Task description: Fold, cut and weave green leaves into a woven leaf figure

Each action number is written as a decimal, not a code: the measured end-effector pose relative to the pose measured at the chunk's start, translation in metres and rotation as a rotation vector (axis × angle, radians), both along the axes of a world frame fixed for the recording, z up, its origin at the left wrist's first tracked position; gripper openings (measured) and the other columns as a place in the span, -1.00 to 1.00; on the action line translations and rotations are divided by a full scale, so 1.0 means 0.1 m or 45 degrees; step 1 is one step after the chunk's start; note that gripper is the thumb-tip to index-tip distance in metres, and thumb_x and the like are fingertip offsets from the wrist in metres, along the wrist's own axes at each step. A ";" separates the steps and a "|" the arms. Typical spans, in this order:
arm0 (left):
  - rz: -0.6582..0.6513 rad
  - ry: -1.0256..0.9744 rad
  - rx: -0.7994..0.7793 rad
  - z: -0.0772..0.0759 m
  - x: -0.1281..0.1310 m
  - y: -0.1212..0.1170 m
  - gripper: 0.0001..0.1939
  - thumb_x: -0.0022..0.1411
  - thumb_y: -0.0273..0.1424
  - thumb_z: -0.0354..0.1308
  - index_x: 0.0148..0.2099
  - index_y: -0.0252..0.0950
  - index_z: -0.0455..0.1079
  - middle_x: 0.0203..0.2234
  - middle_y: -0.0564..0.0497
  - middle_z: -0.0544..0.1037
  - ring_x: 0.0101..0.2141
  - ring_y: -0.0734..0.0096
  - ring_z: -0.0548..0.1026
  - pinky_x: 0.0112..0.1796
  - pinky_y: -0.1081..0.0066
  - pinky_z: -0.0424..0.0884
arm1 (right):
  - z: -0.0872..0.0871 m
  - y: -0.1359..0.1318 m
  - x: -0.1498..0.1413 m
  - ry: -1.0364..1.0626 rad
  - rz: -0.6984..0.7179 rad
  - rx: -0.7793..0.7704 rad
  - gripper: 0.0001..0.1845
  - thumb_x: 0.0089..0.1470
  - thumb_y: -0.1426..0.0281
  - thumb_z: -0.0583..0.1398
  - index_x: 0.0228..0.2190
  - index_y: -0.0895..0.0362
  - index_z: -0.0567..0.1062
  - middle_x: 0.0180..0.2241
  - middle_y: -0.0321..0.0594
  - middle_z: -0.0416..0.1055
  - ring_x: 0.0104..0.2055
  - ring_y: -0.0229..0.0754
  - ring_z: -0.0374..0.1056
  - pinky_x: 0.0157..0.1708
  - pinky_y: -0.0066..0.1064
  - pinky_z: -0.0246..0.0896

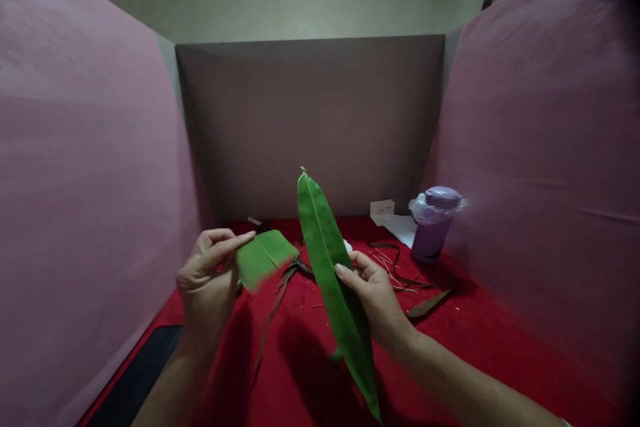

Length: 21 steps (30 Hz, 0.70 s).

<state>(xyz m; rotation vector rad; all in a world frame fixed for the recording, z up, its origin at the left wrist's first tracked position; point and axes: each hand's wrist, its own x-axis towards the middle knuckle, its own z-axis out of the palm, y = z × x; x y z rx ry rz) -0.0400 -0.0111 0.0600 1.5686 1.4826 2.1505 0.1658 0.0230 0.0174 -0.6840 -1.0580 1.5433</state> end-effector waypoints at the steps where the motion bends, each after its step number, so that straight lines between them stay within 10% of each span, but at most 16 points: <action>1: 0.016 0.134 0.122 0.01 0.03 0.00 -0.86 -0.02 -0.41 0.29 -0.32 -0.17 0.56 -0.31 0.05 0.43 -0.33 0.44 0.40 -0.41 0.51 0.33 | 0.00 -0.01 -0.01 0.004 0.027 0.007 -0.69 -0.15 0.26 0.32 -0.37 0.11 0.37 -0.55 -0.33 0.41 -0.59 -0.30 0.28 -0.57 -0.47 0.20; 7: -0.047 0.442 0.184 -0.04 0.14 0.00 -0.81 0.09 -0.46 0.18 -0.27 -0.12 0.56 -0.21 0.00 0.55 -0.22 0.29 0.47 -0.16 0.31 0.38 | -0.16 0.03 -0.10 -0.047 0.069 0.015 -0.70 -0.13 0.25 0.31 -0.40 0.13 0.36 -0.54 -0.32 0.42 -0.55 -0.29 0.32 -0.54 -0.47 0.20; 14: -0.498 -0.415 -0.470 0.11 0.24 -0.05 -0.76 -0.13 -0.31 0.35 -0.37 -0.32 0.51 -0.69 0.12 0.42 -0.73 0.59 0.24 -0.70 0.55 0.14 | -0.22 0.08 -0.12 -0.003 0.061 0.098 -0.70 -0.08 0.24 0.30 -0.38 0.13 0.35 -0.53 -0.34 0.41 -0.51 -0.28 0.34 -0.49 -0.46 0.25; 21: -0.519 -0.635 -0.560 -0.35 0.44 0.20 -0.70 -0.25 -0.31 0.41 -0.59 -0.38 0.37 -0.79 0.16 0.31 -0.78 0.67 0.15 -0.73 0.59 0.05 | -0.35 0.00 -0.24 -0.017 0.110 0.055 -0.62 -0.20 0.20 0.36 -0.45 0.17 0.37 -0.60 -0.39 0.36 -0.57 -0.37 0.24 -0.56 -0.56 0.16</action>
